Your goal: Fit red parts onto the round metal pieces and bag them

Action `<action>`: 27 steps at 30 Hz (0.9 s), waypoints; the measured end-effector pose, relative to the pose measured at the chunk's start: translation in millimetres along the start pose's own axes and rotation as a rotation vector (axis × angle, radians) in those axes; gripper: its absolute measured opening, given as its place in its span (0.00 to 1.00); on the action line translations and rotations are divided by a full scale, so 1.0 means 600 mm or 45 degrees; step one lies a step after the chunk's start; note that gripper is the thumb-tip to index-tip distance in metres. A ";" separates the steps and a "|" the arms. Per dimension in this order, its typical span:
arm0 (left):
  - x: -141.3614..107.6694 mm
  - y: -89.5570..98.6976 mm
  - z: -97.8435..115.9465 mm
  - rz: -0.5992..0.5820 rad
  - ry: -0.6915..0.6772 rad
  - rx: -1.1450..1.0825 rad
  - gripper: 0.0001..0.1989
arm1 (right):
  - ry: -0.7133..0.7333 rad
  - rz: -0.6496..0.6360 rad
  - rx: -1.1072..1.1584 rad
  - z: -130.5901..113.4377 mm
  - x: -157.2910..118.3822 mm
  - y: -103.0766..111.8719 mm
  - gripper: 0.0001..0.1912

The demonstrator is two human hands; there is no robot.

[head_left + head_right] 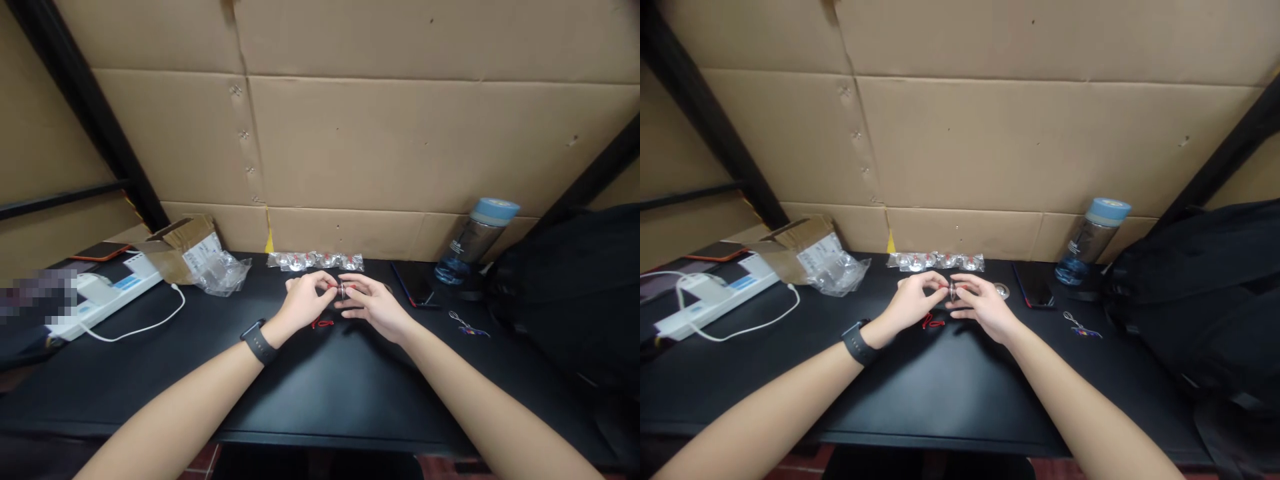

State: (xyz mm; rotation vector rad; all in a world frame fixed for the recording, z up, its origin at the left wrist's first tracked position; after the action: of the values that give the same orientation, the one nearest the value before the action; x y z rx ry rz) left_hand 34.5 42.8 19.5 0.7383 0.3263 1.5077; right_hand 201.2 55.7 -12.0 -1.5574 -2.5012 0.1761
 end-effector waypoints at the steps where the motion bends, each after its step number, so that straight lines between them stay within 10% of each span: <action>1: 0.001 0.001 -0.001 -0.001 -0.009 0.000 0.05 | -0.015 -0.005 0.010 0.001 0.000 0.000 0.20; 10: 0.005 0.011 0.003 0.029 -0.033 0.072 0.10 | -0.022 -0.016 0.006 -0.002 -0.003 -0.005 0.25; 15: 0.030 0.108 -0.045 0.334 -0.049 0.627 0.11 | -0.015 -0.005 -0.020 -0.005 -0.005 -0.004 0.25; 18: 0.044 0.189 -0.119 0.475 0.228 0.956 0.19 | 0.008 0.005 -0.018 -0.013 -0.006 -0.001 0.26; 22: 0.050 0.239 -0.210 0.246 0.656 1.056 0.18 | 0.020 0.011 -0.020 -0.021 -0.006 0.005 0.26; 27: 0.045 0.257 -0.219 0.233 0.750 1.028 0.08 | 0.094 0.038 -0.053 -0.028 -0.001 0.018 0.25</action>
State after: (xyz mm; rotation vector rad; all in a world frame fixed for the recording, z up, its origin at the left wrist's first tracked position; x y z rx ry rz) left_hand -165.8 85.0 23.6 0.9416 1.3984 1.7499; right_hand 214.7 60.1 2.3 -1.5874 -2.4415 0.0698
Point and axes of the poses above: each hand's wrist, its own x-axis towards the middle knuckle, its own y-axis out of the back of the hand, z = x × y, the point moved 5 cm from there along x, towards the middle knuckle, and after that the axes turned 6 degrees about y, right-handed, at the moved point
